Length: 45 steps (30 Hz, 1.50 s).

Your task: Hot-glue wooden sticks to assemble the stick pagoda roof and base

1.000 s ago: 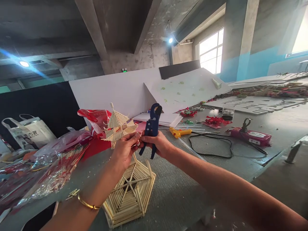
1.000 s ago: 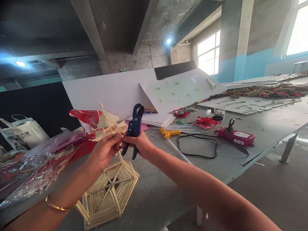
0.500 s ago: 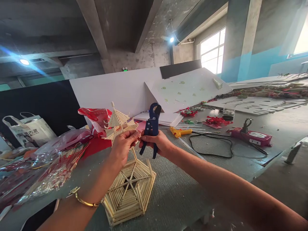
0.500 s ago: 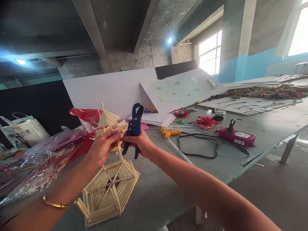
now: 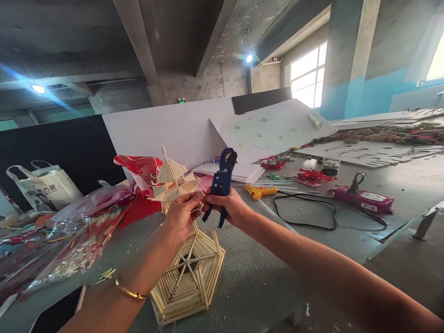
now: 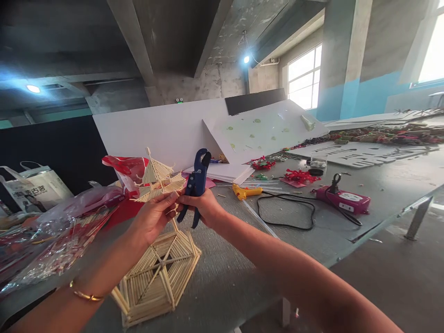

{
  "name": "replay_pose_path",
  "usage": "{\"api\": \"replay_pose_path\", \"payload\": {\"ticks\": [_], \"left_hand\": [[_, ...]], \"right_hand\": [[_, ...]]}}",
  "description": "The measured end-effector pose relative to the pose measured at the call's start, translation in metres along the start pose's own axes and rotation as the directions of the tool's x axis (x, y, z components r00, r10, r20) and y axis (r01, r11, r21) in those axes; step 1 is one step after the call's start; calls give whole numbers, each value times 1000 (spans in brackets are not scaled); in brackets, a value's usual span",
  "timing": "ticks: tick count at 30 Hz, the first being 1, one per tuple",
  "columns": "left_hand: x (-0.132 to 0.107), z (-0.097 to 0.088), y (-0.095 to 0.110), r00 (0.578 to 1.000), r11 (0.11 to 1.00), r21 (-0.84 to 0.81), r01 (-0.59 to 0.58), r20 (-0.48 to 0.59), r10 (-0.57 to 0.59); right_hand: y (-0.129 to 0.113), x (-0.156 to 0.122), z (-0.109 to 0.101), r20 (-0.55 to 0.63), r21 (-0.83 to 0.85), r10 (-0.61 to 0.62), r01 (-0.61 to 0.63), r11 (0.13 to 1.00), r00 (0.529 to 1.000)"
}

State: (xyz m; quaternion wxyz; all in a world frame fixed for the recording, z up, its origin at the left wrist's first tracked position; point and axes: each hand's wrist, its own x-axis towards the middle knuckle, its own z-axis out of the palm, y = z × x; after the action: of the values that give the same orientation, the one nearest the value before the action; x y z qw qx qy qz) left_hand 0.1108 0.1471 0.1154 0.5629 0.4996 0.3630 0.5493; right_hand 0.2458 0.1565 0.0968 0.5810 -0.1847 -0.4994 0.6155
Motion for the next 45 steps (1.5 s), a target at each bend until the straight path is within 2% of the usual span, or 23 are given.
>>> {"api": "replay_pose_path", "payload": {"ticks": [9, 15, 23, 33, 39, 45], "left_hand": [[-3, 2, 14, 998, 999, 7, -42, -44, 42], [-7, 2, 15, 1000, 1000, 10, -21, -10, 21], [-8, 1, 14, 999, 999, 42, -27, 17, 27], [-9, 0, 16, 998, 990, 129, -51, -20, 54], [-10, 1, 18, 999, 993, 113, -38, -16, 40], [-9, 2, 15, 999, 995, 96, -39, -19, 41]], "right_hand": [[-5, -2, -1, 78, -20, -53, 54, 998, 996], [-2, -1, -1, 81, -164, -136, 148, 975, 987], [-4, -2, 0, 76, -205, -112, 125, 971, 991], [-3, -2, 0, 103, -167, -104, 120, 979, 989], [-3, -2, -1, 76, -237, -124, 139, 961, 989], [-2, -1, -2, 80, -222, -119, 134, 966, 990]]}}
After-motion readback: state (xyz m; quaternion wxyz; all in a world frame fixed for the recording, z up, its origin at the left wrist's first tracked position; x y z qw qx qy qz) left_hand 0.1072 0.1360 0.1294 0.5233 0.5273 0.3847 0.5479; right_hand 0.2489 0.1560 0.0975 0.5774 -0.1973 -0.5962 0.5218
